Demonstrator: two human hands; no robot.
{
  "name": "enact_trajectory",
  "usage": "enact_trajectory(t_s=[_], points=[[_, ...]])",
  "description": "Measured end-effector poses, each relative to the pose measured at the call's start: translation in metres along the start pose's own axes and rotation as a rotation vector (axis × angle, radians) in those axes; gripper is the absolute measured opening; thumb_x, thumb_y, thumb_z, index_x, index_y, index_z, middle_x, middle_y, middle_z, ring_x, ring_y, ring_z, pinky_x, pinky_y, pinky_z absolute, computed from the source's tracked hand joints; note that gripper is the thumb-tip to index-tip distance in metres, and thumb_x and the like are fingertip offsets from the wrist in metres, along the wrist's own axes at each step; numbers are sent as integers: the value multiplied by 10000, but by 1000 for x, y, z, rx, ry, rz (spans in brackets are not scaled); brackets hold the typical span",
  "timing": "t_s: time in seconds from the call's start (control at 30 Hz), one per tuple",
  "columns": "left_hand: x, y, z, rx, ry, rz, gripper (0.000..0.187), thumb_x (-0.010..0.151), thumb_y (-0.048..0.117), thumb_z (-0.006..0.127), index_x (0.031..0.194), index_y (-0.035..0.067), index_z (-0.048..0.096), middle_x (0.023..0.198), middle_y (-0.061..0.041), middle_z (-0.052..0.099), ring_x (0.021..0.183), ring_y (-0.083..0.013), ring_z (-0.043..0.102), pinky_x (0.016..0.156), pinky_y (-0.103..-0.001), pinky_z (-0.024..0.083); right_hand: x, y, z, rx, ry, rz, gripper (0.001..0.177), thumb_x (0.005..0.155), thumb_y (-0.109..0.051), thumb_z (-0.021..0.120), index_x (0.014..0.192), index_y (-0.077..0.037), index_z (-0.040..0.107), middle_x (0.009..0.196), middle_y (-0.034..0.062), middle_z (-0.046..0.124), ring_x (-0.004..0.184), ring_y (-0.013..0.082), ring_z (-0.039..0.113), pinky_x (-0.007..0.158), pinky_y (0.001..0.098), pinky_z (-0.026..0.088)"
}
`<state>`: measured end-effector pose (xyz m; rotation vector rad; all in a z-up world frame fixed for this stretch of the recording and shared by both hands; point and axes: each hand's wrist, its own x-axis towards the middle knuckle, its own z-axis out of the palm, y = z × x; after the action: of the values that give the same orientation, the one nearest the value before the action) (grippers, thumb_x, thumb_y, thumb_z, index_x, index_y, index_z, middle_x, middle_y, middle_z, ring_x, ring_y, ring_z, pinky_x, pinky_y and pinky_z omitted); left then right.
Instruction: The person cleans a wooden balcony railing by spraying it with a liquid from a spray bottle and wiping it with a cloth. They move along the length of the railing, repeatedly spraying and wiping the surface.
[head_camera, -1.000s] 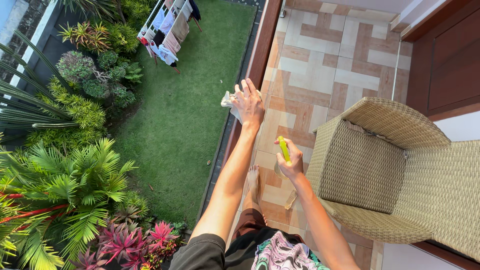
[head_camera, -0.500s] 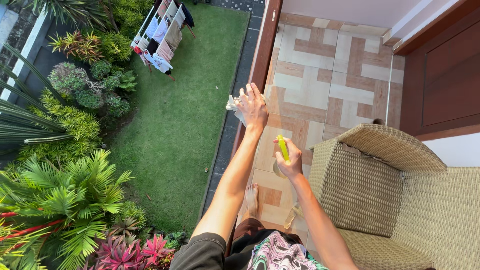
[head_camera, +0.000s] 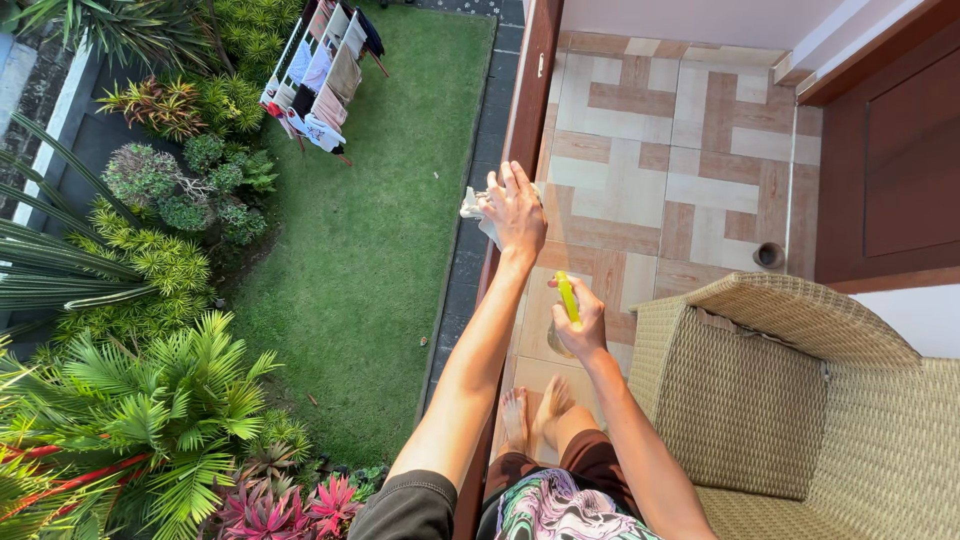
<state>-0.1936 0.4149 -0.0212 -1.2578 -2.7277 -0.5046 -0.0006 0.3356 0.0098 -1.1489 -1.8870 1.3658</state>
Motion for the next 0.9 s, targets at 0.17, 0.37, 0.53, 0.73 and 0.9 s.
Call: enact_trajectory(t_s=[0.17, 0.37, 0.53, 0.73, 0.9], points=[[32, 7, 8, 15, -12, -7, 680, 914, 166, 551, 1535, -24, 350, 1581, -150, 379, 1448, -397, 343, 1079, -652, 312, 34, 1, 3, -10, 25, -117, 363, 788, -45, 605, 1141, -91, 674, 870, 42, 683, 682, 107, 599, 663, 278, 498], [85, 18, 31, -5, 37, -5, 635, 951, 185, 542, 1522, -33, 367, 1571, -161, 384, 1437, -411, 351, 1082, -665, 310, 93, -6, -4, -36, 0, 45, 386, 793, -49, 594, 1166, -112, 671, 789, 39, 648, 622, 107, 559, 609, 284, 476], [140, 30, 61, 5, 48, -22, 623, 952, 193, 536, 1523, -10, 391, 1574, -136, 400, 1441, -402, 362, 1076, -652, 324, 152, 1, -20, -22, 27, -8, 369, 797, -45, 587, 1150, -111, 672, 815, 27, 639, 652, 96, 542, 621, 281, 471], [203, 45, 91, 41, 108, -31, 614, 985, 256, 551, 1523, 2, 399, 1563, -138, 423, 1424, -399, 379, 1072, -653, 338, 217, 11, -47, -29, 30, -99, 360, 796, -53, 581, 1144, -95, 662, 816, 29, 634, 671, 98, 550, 640, 278, 476], [243, 56, 101, 75, 72, -45, 672, 921, 222, 575, 1524, -6, 385, 1572, -141, 408, 1430, -401, 368, 1069, -653, 336, 267, 13, -65, -44, -6, -102, 337, 803, -66, 589, 1130, -85, 669, 785, 42, 609, 645, 109, 536, 607, 286, 462]])
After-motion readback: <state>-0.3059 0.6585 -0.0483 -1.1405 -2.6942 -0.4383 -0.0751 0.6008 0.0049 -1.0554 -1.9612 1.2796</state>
